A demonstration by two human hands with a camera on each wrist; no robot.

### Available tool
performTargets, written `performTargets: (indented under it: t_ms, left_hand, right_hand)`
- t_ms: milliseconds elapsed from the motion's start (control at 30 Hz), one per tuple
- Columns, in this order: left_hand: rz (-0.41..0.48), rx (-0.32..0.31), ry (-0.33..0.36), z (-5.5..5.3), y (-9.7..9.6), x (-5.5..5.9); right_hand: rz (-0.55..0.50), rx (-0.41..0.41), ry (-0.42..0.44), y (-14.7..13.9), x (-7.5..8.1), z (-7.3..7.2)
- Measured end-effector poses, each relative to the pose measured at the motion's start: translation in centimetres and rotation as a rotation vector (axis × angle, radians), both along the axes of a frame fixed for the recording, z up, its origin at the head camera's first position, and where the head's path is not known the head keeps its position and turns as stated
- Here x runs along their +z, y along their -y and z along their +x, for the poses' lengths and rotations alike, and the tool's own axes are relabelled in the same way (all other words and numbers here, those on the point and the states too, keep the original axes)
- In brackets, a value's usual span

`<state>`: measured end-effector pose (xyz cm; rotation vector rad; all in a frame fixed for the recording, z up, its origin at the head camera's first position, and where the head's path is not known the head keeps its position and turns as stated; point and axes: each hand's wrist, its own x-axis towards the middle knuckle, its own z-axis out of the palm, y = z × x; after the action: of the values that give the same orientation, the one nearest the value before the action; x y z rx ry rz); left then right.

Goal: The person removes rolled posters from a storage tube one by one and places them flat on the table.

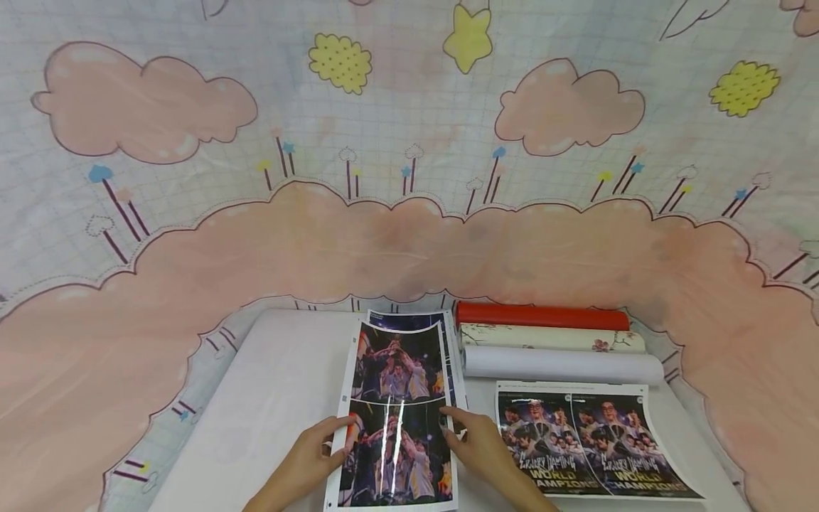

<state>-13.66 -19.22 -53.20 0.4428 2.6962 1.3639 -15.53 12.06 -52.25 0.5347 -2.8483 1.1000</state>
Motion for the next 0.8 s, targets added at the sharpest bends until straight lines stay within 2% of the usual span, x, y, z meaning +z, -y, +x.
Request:
performTargets:
  t_ms: [100,167,300,400,600,800]
  left_hand:
    - [0.004,0.072,0.023,-0.3,0.9,0.5]
    - [0.02,0.092,0.043,-0.5,1.6,0.7]
    - [0.081,0.058,0.106,-1.0,3.4,1.0]
    - [0.092,0.058,0.136,-1.2,4.9,1.1]
    - [0.014,0.145,0.116,-1.6,7.2,1.7]
    - [0.007,0.16,0.086,-2.1,9.4,2.1]
  right_hand:
    - [-0.021,0.028,0.029,0.8,0.2,-0.6]
    - [-0.04,0.052,0.048,1.4,0.2,-0.9]
    - [-0.067,0.091,0.077,2.5,0.4,-1.5]
    - [-0.091,0.111,0.108,3.5,0.6,-1.9]
    - [-0.161,0.141,0.155,5.7,0.9,-3.0]
    - [-0.207,0.143,0.214,8.6,1.4,-3.9]
